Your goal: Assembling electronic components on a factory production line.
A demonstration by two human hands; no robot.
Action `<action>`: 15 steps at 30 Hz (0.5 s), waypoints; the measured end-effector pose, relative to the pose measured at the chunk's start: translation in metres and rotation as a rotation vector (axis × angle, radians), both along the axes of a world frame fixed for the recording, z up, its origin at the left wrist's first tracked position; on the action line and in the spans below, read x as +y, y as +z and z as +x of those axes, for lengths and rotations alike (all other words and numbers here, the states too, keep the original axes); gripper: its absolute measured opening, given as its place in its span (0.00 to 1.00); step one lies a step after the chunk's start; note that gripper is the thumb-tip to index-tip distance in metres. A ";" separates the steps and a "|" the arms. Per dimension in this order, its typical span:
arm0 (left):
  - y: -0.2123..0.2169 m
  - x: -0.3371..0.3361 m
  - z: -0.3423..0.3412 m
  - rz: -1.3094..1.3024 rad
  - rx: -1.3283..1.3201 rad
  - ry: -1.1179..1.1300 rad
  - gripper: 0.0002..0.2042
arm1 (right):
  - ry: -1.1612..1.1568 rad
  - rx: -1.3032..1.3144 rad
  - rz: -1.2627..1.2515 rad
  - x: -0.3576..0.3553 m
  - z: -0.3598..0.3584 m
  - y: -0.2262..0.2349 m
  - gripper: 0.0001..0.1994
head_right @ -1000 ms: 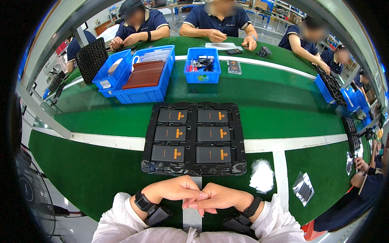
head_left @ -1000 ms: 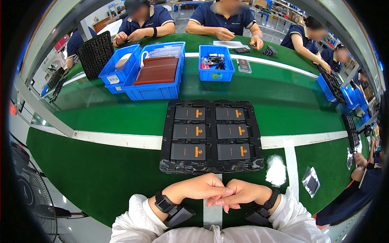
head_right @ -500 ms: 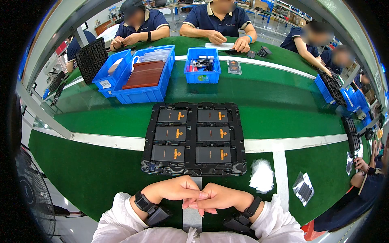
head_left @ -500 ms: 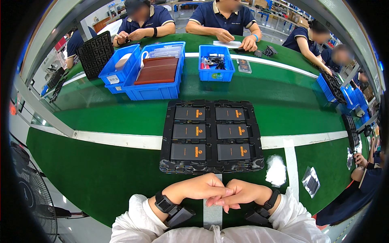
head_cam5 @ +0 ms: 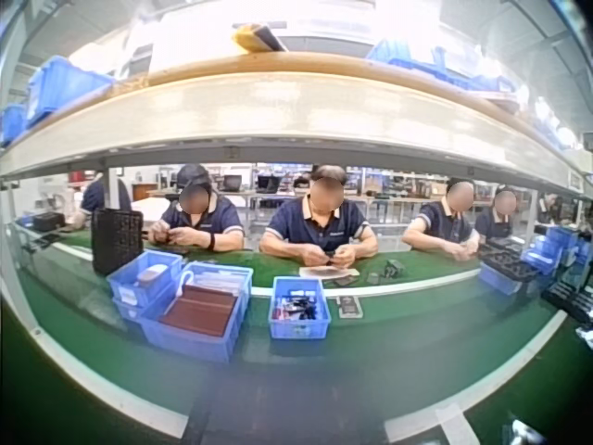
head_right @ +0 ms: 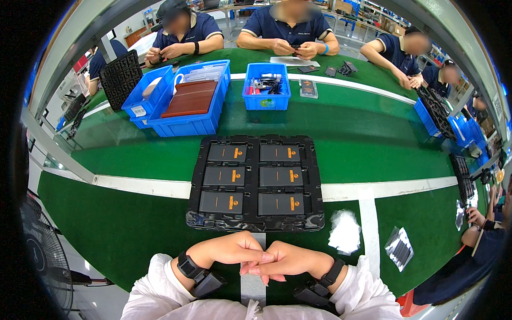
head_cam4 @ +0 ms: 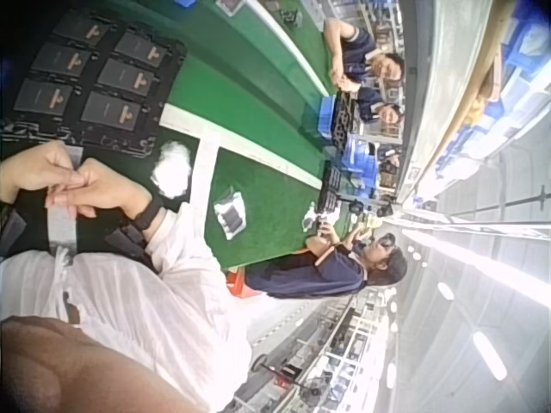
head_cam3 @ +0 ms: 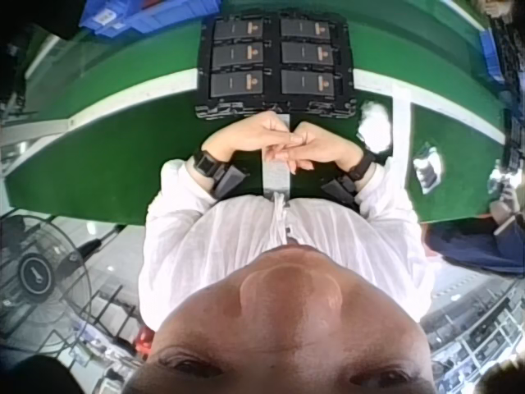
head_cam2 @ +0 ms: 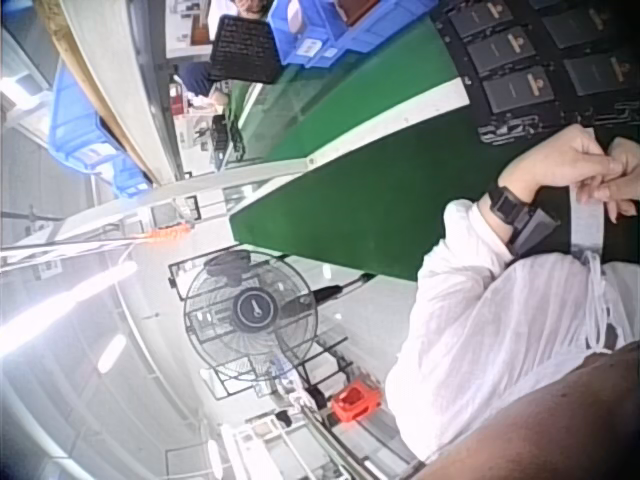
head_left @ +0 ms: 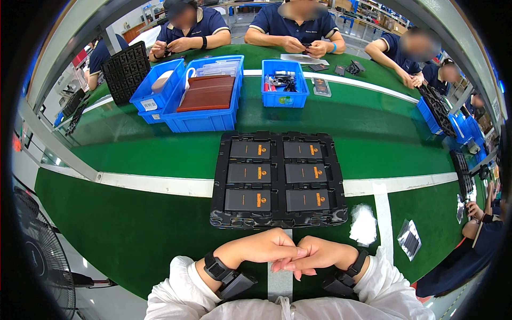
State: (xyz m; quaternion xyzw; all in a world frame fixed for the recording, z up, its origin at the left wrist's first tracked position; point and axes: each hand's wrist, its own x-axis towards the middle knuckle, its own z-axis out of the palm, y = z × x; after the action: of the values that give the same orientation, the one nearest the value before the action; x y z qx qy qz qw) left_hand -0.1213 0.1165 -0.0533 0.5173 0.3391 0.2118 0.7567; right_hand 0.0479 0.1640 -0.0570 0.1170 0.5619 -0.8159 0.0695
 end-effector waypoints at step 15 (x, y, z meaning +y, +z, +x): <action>0.000 0.000 0.000 -0.016 0.001 0.000 0.20 | 0.001 -0.009 0.025 0.000 0.001 0.000 0.12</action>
State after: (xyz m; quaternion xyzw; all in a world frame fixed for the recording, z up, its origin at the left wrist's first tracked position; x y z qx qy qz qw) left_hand -0.1211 0.1162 -0.0529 0.5112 0.3412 0.2087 0.7607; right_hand 0.0485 0.1641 -0.0572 0.1213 0.5718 -0.8083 0.0708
